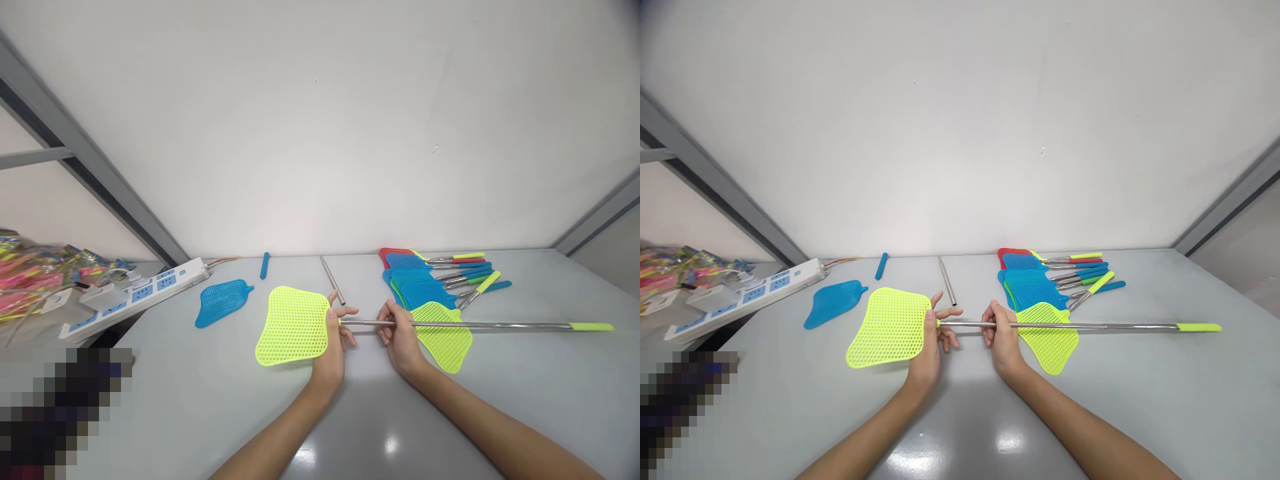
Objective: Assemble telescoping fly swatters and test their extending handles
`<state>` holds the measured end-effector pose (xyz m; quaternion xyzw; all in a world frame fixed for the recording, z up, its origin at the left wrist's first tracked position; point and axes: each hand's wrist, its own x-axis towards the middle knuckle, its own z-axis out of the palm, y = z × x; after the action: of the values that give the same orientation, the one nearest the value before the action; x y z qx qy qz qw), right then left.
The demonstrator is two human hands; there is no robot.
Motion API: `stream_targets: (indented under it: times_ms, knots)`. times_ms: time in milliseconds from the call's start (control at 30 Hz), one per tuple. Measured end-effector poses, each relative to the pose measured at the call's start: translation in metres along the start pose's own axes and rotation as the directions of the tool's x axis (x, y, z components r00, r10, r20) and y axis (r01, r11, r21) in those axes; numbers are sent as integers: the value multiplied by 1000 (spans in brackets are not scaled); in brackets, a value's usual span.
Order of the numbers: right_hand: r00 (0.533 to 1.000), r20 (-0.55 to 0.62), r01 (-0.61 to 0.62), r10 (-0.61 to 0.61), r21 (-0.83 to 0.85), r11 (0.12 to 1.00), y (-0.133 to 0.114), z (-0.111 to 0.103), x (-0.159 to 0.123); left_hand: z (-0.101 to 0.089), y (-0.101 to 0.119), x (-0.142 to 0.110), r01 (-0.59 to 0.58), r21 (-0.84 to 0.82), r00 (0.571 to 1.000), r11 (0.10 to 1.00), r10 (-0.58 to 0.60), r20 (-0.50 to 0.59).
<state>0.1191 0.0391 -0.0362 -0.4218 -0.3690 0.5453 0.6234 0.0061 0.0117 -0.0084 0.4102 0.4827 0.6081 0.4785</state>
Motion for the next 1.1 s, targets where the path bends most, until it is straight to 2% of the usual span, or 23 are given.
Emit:
stream_targets:
  times_ms: [800, 1100]
  knots:
    - [1000, 15, 2, -1, -15, 1000, 0, -1, -1, 0, -4, -1, 18, 0, 999, 1000, -18, 30]
    - [1000, 14, -1, 1, -11, 1000, 2, -1, -1, 0, -1, -2, -47, 26, 999, 999, 47, 7]
